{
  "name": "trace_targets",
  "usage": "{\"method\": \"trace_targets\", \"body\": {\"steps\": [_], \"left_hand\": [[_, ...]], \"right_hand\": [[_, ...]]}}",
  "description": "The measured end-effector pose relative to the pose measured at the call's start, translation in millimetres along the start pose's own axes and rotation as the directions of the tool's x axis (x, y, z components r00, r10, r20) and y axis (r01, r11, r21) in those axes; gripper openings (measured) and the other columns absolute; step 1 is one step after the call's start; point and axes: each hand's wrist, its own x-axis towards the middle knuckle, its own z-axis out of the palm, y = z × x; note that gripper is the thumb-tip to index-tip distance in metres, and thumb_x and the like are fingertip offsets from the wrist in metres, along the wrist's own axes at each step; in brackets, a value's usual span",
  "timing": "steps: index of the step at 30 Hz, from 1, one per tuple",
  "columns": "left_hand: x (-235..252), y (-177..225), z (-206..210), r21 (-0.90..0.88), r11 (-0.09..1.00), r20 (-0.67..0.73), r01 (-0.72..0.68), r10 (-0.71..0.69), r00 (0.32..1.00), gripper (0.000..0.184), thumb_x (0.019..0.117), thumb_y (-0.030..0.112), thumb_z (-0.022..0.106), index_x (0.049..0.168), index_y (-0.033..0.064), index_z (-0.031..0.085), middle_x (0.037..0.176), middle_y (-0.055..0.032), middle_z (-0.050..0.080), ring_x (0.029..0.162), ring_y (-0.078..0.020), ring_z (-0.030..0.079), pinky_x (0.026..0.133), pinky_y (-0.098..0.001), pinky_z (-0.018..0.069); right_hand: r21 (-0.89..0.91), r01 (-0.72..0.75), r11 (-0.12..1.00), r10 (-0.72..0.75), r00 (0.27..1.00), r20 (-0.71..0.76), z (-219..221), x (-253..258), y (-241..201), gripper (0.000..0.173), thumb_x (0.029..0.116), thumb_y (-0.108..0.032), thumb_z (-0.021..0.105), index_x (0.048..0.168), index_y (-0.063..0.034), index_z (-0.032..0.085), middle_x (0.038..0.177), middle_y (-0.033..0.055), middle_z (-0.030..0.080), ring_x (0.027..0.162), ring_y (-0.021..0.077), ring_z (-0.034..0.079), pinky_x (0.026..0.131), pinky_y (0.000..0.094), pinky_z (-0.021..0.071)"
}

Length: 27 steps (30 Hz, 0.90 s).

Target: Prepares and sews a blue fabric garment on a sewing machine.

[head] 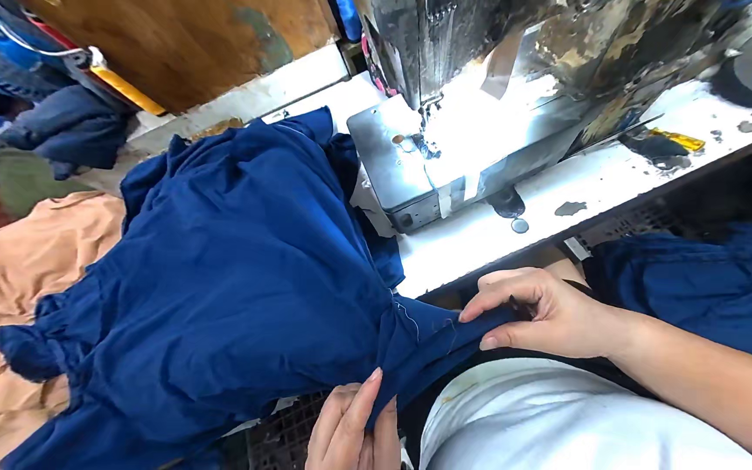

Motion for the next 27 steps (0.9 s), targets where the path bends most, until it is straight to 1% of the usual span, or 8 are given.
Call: {"method": "trace_targets", "body": {"steps": [4, 7, 9, 13, 17, 19, 22, 27], "left_hand": [[-10.6, -8.1, 11.9, -0.015, 0.999, -0.081, -0.031, 0.029, 0.996, 0.004, 0.1, 0.018, 0.063, 0.102, 0.0166, 0.066, 0.094, 0.0073, 0.06, 0.097, -0.002, 0.062, 0.094, -0.0208, 0.0514], [-6.3, -8.9, 34.3, -0.271, 0.959, -0.113, 0.086, -0.121, 0.986, 0.013, 0.1051, 0.021, 0.053, 0.111, 0.0269, 0.064, 0.121, 0.0141, 0.063, 0.129, -0.0101, 0.056, 0.116, -0.0363, 0.0428], [26.2, -3.6, 47.8, -0.515, 0.849, -0.146, 0.119, -0.224, 0.964, 0.018, 0.1069, 0.018, 0.052, 0.116, 0.026, 0.065, 0.115, 0.0116, 0.069, 0.118, -0.0103, 0.064, 0.11, -0.0361, 0.0498], [154.4, -3.4, 50.7, -0.212, 0.915, -0.264, -0.342, 0.283, 0.922, 0.016, 0.1033, 0.007, 0.053, 0.112, 0.0138, 0.065, 0.106, 0.0087, 0.069, 0.103, -0.0023, 0.065, 0.094, -0.0226, 0.0529], [232.3, -29.3, 102.3, 0.011, 0.801, 0.003, -0.599, 0.599, 0.801, 0.014, 0.0986, 0.005, 0.061, 0.096, -0.0013, 0.073, 0.097, -0.0151, 0.072, 0.098, -0.0198, 0.07, 0.088, -0.0307, 0.054], [230.7, -49.7, 125.7, 0.089, 0.866, 0.296, -0.492, 0.449, 0.843, 0.013, 0.0968, 0.01, 0.064, 0.1, 0.0037, 0.075, 0.101, -0.0132, 0.072, 0.095, -0.0229, 0.071, 0.083, -0.039, 0.059], [220.9, -46.8, 139.0, 0.252, 0.94, 0.492, -0.23, 0.08, 0.867, 0.02, 0.0946, 0.026, 0.069, 0.097, 0.0079, 0.078, 0.096, -0.0074, 0.076, 0.089, -0.0209, 0.073, 0.081, -0.0444, 0.059], [256.1, -42.1, 160.8, 0.388, 0.921, 0.51, -0.049, -0.17, 0.843, 0.024, 0.0931, 0.021, 0.072, 0.102, -0.0008, 0.075, 0.097, -0.0207, 0.073, 0.096, -0.0358, 0.071, 0.087, -0.0586, 0.0542]], "right_hand": [[-0.483, 0.26, 0.836, -0.306, 0.952, -0.018, 6.1, 0.6, 12.9, 0.019, 0.0992, -0.022, 0.069, 0.109, -0.0095, 0.079, 0.076, 0.0031, 0.054, 0.071, 0.0012, 0.048, 0.061, 0.0111, 0.0366], [-0.698, 0.379, 0.608, -0.461, 0.884, 0.078, 6.8, 6.7, 17.1, 0.017, 0.1019, -0.017, 0.065, 0.109, -0.0073, 0.076, 0.091, 0.0101, 0.07, 0.083, 0.0138, 0.066, 0.07, 0.0225, 0.0533], [-0.733, 0.457, 0.503, -0.567, 0.815, 0.12, 9.8, 18.3, 8.6, 0.018, 0.1021, -0.011, 0.061, 0.113, -0.0039, 0.074, 0.086, 0.0111, 0.073, 0.076, 0.0188, 0.07, 0.067, 0.0292, 0.0554], [-0.751, 0.481, 0.452, -0.681, 0.73, 0.058, 19.1, 47.7, -25.7, 0.03, 0.1032, -0.011, 0.056, 0.13, -0.0092, 0.068, 0.061, 0.0064, 0.052, 0.05, 0.0191, 0.048, 0.048, 0.0316, 0.0403], [-0.742, 0.104, 0.662, -0.327, 0.931, -0.161, -1.9, 59.6, -19.5, 0.03, 0.0893, -0.005, 0.06, 0.117, -0.0042, 0.073, 0.086, 0.0108, 0.074, 0.075, 0.0248, 0.072, 0.065, 0.045, 0.0583], [-0.553, -0.118, 0.825, -0.02, 0.971, -0.237, -15.3, 52.9, -9.7, 0.029, 0.0977, -0.009, 0.053, 0.118, -0.0036, 0.073, 0.093, 0.0099, 0.075, 0.082, 0.0196, 0.071, 0.077, 0.0414, 0.0581], [-0.205, -0.371, 0.906, 0.321, 0.916, -0.24, -27.1, 37.9, -6.2, 0.03, 0.1067, -0.017, 0.048, 0.122, -0.0053, 0.071, 0.084, 0.0037, 0.072, 0.065, 0.0063, 0.064, 0.063, 0.0249, 0.0547], [0.039, -0.389, 0.921, 0.384, 0.883, -0.269, -48.8, 54.8, -12.7, 0.028, 0.1069, -0.014, 0.049, 0.123, -0.0043, 0.069, 0.08, -0.0018, 0.07, 0.054, -0.0001, 0.057, 0.052, 0.0178, 0.0489]]}}
